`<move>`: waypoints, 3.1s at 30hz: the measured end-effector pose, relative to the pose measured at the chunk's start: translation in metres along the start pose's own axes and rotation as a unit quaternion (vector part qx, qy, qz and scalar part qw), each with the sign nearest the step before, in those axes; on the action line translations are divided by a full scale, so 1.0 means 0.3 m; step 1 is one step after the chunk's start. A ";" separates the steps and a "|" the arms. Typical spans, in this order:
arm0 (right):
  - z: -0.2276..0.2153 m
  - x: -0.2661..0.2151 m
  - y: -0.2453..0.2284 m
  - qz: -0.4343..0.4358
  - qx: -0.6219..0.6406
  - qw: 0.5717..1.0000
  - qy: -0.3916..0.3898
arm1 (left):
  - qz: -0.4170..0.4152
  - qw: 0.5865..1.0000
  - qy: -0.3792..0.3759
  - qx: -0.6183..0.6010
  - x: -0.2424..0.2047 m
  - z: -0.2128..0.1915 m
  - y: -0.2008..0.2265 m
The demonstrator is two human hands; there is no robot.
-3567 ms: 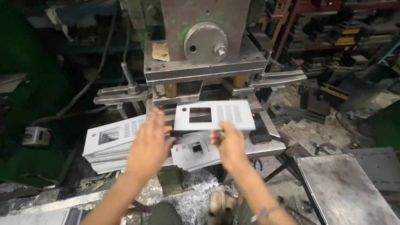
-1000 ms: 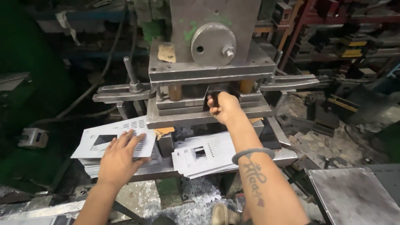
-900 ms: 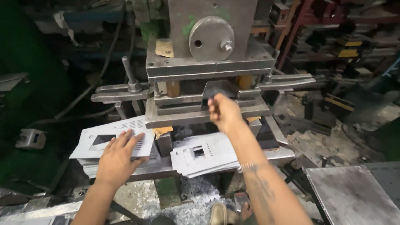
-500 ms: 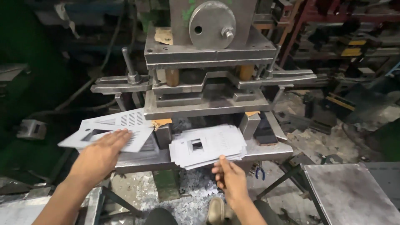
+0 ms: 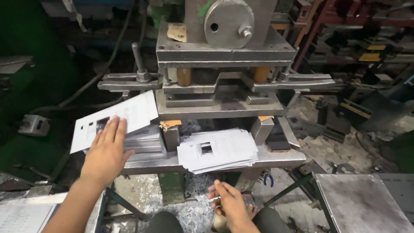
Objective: Operating an industrial stamping press to process and stack sheet metal components.
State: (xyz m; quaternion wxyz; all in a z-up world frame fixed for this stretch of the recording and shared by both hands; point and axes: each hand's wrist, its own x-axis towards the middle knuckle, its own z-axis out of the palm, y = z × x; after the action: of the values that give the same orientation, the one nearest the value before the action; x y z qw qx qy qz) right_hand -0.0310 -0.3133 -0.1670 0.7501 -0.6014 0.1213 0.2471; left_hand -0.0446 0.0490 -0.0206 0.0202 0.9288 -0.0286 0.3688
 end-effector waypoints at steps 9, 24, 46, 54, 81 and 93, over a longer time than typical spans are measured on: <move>0.003 0.021 0.068 0.021 -0.018 0.998 -0.056 | -0.035 0.993 -0.095 0.063 -0.172 -0.148 -0.087; 0.264 -0.165 -0.308 -0.179 0.130 0.972 -0.077 | 0.228 0.969 -0.004 -0.094 -0.013 -0.201 0.396; 0.093 0.188 -0.723 -0.194 0.321 0.927 -0.027 | -0.102 0.884 -0.444 0.107 0.126 -0.049 0.135; 0.228 0.211 -0.814 -0.218 0.011 0.975 -0.043 | -0.099 0.891 -0.429 0.115 0.110 -0.022 0.122; 0.174 0.445 -0.919 -0.065 0.134 0.988 0.042 | -0.096 0.914 -0.377 0.118 0.080 0.009 0.106; 0.180 0.379 -0.939 -0.076 0.051 0.995 0.033 | -0.094 0.929 -0.344 0.098 0.084 0.029 0.111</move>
State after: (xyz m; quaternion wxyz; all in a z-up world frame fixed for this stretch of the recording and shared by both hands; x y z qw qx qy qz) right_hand 0.2048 -0.2792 0.0293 0.7919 -0.5778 0.1119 0.1628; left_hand -0.0226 0.0143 -0.0092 -0.0474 0.9945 0.0898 0.0238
